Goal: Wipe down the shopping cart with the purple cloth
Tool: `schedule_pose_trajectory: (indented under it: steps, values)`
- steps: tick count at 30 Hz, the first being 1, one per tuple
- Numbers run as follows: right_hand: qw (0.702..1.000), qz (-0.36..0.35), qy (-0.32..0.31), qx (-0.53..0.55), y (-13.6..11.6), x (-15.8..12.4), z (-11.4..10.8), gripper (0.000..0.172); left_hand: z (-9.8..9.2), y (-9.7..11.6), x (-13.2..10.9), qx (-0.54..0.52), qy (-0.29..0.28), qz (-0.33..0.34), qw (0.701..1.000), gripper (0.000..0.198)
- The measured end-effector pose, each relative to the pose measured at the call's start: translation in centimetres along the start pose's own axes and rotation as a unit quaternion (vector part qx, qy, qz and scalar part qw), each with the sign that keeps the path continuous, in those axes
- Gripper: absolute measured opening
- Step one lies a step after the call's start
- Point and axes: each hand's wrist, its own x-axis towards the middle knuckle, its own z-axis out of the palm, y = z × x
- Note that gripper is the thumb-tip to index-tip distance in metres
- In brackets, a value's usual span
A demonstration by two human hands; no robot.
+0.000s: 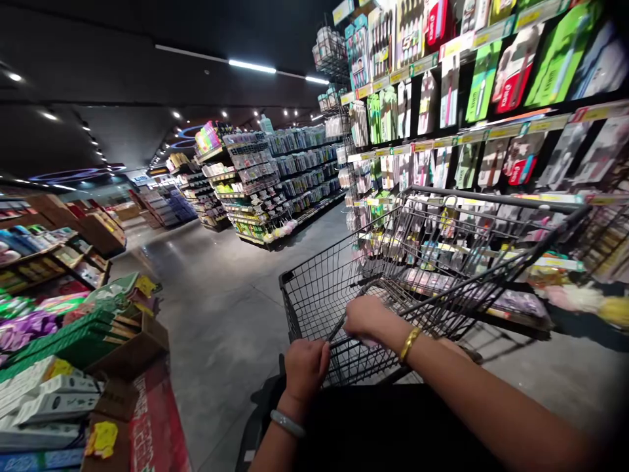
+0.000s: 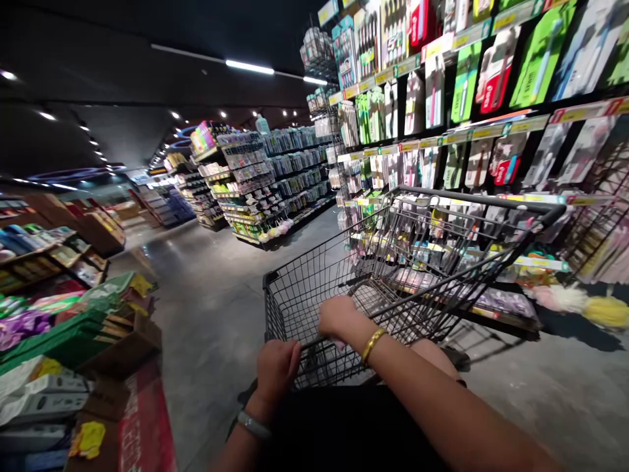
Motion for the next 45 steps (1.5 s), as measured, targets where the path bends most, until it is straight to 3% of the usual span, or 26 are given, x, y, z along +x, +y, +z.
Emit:
schedule_pose_trajectory:
  steps: [3,5,8,13,21,26,31,39,45]
  values:
    - [0.996,-0.085,-0.006,-0.010,-2.9,0.0,1.4,0.024,0.3,-0.8,0.0,-0.007,0.019,0.010,1.000,0.039]
    - [0.994,-0.105,-0.003,-0.004,-3.3,0.1,1.6,0.026,0.5,-1.3,0.1,-0.006,0.026,0.017,0.999,0.038]
    - [0.995,-0.096,-0.020,0.012,-0.9,0.4,0.5,0.027,0.8,-1.8,0.3,0.002,0.012,0.024,1.000,0.037]
    - [0.985,0.026,-0.157,0.067,3.5,1.1,-2.2,0.024,1.3,-2.3,0.7,0.012,0.000,0.009,1.000,0.040]
    - [0.994,-0.066,0.005,0.083,-0.2,1.8,0.7,0.021,1.7,-5.5,2.4,0.061,-0.048,-0.010,0.997,0.047]
    - [0.993,-0.056,0.087,0.053,0.9,2.0,1.3,0.026,1.5,-7.2,3.9,0.052,-0.100,0.001,0.994,0.049]
    - [0.990,-0.049,0.128,0.031,1.6,1.6,1.8,0.028,1.8,-7.9,4.2,0.025,-0.095,0.018,0.995,0.048]
    - [0.986,-0.041,0.163,0.020,0.5,1.8,3.2,0.031,2.5,-9.0,4.6,0.041,-0.096,-0.002,0.994,0.045]
    - [0.982,-0.022,0.185,0.037,1.6,2.0,3.5,0.028,3.3,-8.7,5.0,0.059,-0.083,0.004,0.995,0.043]
